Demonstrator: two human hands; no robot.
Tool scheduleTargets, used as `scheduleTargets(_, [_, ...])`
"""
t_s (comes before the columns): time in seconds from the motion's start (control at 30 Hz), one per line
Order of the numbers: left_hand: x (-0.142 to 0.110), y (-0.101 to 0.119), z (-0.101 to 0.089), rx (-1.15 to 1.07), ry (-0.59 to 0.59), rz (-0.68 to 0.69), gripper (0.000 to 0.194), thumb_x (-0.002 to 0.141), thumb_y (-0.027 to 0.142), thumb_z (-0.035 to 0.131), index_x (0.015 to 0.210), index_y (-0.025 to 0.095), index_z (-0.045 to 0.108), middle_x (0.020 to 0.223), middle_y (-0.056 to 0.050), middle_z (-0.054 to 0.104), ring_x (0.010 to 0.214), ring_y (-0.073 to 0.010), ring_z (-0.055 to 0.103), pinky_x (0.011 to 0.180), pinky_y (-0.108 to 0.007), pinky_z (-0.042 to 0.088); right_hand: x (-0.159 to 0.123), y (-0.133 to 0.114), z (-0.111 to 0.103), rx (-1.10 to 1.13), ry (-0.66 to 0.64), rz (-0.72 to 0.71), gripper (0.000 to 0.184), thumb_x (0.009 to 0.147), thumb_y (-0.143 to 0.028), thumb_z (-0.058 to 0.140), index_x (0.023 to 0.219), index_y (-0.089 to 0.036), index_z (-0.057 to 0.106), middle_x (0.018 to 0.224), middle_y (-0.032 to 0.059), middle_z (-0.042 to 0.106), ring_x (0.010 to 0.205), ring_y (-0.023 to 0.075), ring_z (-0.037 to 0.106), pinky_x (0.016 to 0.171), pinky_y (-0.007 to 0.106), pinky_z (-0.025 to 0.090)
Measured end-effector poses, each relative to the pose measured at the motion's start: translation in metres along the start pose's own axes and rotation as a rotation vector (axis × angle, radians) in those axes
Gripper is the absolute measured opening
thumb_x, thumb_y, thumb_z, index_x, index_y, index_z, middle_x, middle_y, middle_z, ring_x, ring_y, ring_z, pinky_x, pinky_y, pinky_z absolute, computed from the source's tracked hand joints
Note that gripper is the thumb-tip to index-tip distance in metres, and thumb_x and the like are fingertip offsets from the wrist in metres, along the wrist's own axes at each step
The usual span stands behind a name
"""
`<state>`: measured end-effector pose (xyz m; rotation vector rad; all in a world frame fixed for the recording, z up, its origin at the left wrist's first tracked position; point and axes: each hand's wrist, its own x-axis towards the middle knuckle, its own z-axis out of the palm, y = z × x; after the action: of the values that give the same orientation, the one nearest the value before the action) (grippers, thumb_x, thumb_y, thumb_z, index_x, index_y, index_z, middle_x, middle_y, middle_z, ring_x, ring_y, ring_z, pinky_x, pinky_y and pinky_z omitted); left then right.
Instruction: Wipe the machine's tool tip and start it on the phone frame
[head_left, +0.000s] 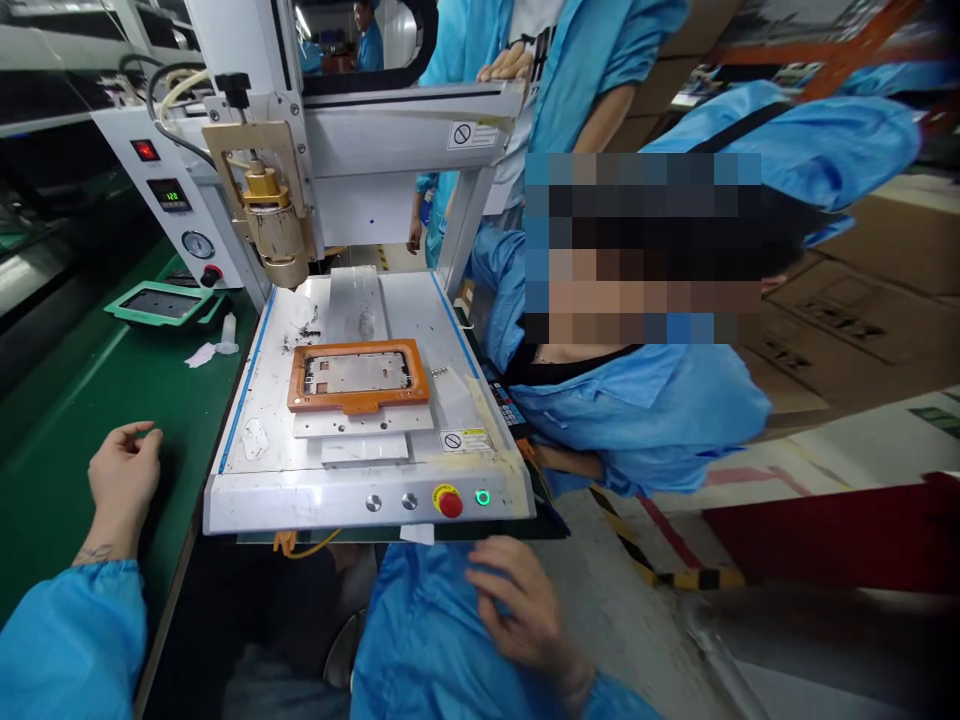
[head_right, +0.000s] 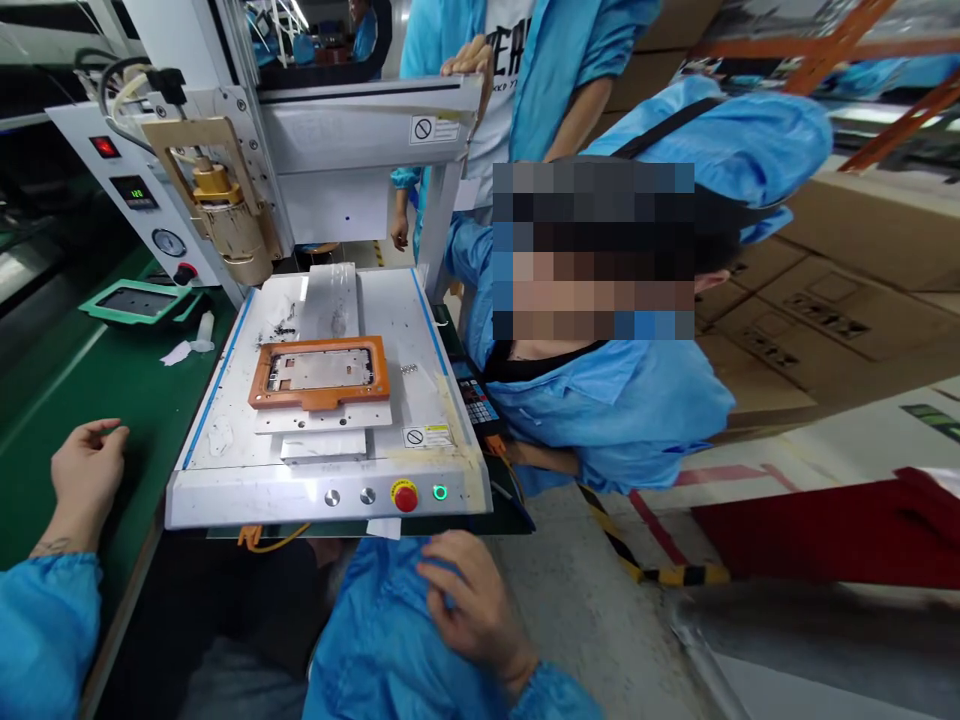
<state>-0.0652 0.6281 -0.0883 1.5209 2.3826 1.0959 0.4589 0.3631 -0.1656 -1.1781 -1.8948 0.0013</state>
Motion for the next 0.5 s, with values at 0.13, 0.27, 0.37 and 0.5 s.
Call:
scheduleTargets(0.13, [-0.001, 0.001, 0.0, -0.031, 0.02, -0.008, 0.04, 0.088, 0.046, 0.066, 0.119, 0.022, 0.072, 0.082, -0.001, 0.068, 0.068, -0.0168, 0.059, 0.061, -0.029, 0.042, 0.022, 0.026, -0.025, -0.306, 0.12, 0.104, 0.033, 0.091, -0.014, 0.064, 0.124, -0.017, 0.062, 0.13, 0.0161, 0.059, 0.127, 0.0308, 0.055, 0.108, 0.059, 0.049])
scheduleTargets(0.27, [-0.001, 0.001, -0.001, -0.048, 0.009, -0.008, 0.037, 0.087, 0.047, 0.066, 0.116, 0.024, 0.073, 0.08, 0.0, 0.068, 0.066, -0.0178, 0.06, 0.059, -0.029, 0.042, 0.032, 0.039, -0.029, -0.377, 0.082, 0.117, 0.037, 0.097, -0.025, 0.061, 0.132, -0.015, 0.059, 0.134, 0.0172, 0.059, 0.128, 0.0326, 0.055, 0.112, 0.061, 0.047])
scheduleTargets(0.37, [-0.002, 0.0, -0.001, -0.055, 0.01, -0.01, 0.035, 0.087, 0.048, 0.066, 0.115, 0.027, 0.072, 0.08, 0.001, 0.068, 0.065, -0.0176, 0.06, 0.057, -0.029, 0.042, 0.033, 0.036, -0.025, -0.383, 0.067, 0.147, 0.038, 0.099, -0.03, 0.059, 0.134, -0.016, 0.058, 0.136, 0.017, 0.058, 0.129, 0.0331, 0.054, 0.111, 0.059, 0.048])
scheduleTargets(0.5, [-0.003, 0.0, -0.001, -0.057, 0.001, -0.016, 0.038, 0.087, 0.05, 0.065, 0.115, 0.026, 0.072, 0.08, 0.0, 0.068, 0.064, -0.0182, 0.06, 0.055, -0.029, 0.041, 0.028, 0.034, -0.019, -0.389, 0.082, 0.166, 0.041, 0.1, -0.032, 0.057, 0.138, -0.017, 0.057, 0.139, 0.0164, 0.056, 0.132, 0.0341, 0.051, 0.111, 0.059, 0.048])
